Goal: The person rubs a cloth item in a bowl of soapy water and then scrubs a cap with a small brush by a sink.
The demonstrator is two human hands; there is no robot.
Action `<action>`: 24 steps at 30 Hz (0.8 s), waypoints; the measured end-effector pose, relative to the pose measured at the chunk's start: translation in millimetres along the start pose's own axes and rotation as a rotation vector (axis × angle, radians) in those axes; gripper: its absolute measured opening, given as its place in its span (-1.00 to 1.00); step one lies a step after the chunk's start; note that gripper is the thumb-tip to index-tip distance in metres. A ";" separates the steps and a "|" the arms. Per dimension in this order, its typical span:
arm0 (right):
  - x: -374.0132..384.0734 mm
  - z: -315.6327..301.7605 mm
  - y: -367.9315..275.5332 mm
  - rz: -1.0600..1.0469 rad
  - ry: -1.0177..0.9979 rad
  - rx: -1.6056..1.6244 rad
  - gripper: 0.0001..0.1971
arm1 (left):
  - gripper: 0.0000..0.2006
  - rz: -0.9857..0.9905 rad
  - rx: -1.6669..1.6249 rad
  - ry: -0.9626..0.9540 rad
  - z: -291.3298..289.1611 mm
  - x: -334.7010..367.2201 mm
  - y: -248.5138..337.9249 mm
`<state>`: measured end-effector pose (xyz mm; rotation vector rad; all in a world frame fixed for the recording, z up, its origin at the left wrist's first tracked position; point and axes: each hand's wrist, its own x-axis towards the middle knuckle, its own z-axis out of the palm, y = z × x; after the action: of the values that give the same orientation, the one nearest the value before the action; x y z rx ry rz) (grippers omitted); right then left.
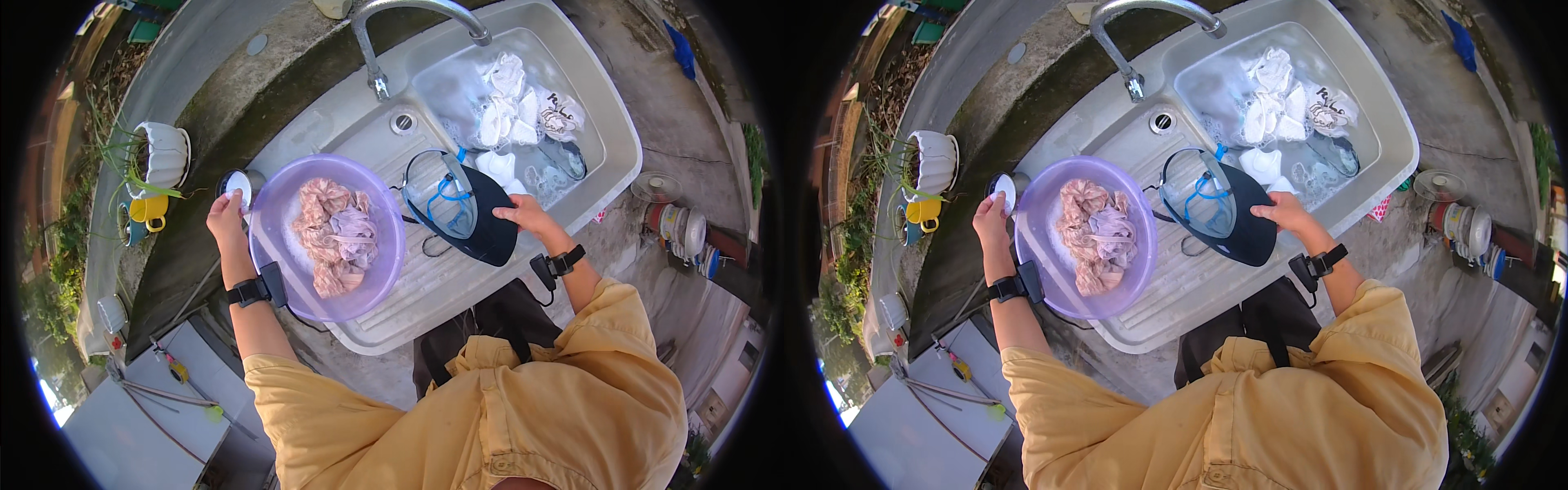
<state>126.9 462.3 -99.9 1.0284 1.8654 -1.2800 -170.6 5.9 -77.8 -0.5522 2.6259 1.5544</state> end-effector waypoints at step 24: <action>-13.6 44.5 24.3 -0.618 0.187 0.144 -0.67 | -0.87 0.316 0.460 -0.184 239.1 -327.4 -21.5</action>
<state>158.1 422.2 -113.3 0.6713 2.3735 -1.7309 108.2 293.2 -145.0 0.0348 2.8779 0.9298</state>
